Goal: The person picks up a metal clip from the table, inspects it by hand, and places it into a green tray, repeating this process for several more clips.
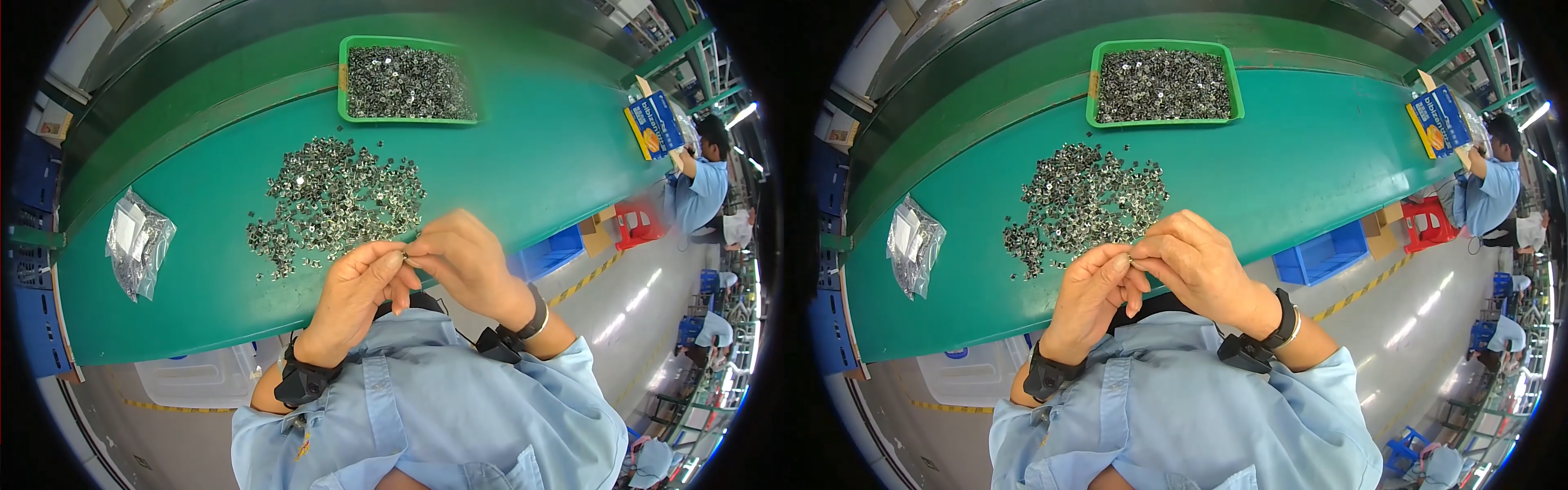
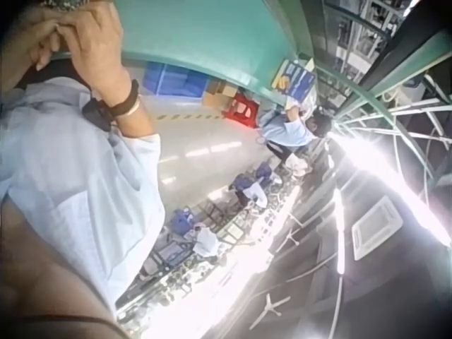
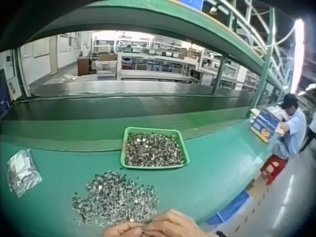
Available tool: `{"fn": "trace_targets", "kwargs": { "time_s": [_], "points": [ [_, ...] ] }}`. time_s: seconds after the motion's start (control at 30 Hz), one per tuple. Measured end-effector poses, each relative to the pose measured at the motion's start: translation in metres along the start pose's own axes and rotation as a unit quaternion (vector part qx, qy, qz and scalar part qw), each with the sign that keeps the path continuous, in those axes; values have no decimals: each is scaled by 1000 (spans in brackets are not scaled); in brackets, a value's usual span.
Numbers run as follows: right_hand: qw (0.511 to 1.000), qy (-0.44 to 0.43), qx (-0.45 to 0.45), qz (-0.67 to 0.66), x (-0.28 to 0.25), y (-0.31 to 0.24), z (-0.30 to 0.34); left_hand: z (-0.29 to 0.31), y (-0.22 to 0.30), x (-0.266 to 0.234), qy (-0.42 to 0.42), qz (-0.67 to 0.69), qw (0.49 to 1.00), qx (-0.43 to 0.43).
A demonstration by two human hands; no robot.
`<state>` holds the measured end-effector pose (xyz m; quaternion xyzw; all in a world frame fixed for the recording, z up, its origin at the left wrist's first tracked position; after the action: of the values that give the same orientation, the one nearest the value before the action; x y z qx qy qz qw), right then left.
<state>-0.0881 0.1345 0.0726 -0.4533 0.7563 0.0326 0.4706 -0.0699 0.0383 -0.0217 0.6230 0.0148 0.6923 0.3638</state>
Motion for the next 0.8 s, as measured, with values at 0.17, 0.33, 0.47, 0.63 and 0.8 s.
{"fn": "trace_targets", "kwargs": {
  "time_s": [0.17,0.33,0.47,0.63,0.8],
  "points": [
    [1000,6,5,-3,-3,0,2,0,2,4,15,-9,999,27],
    [999,5,26,-27,-2,3,8,-1,1,5,-2,-35,999,30],
    [996,9,51,-69,-1,7,14,-1,-4,4,-12,-18,1000,21],
    [984,4,90,-152,-1,11,20,-3,-9,11,-46,16,999,14],
    [979,4,89,-185,-3,11,23,-4,-15,13,-53,41,998,8]
  ]
}}
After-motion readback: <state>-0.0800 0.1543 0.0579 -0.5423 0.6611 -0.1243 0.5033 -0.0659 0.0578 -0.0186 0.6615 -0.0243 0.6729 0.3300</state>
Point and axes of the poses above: each hand's wrist, its own z-axis away from the middle knuckle, its own x-axis out of the palm, y = z × x, the point moved 9 cm from there along -z, towards the middle knuckle, and after that the axes turned 15 degrees about z, right-handed, at the moved point
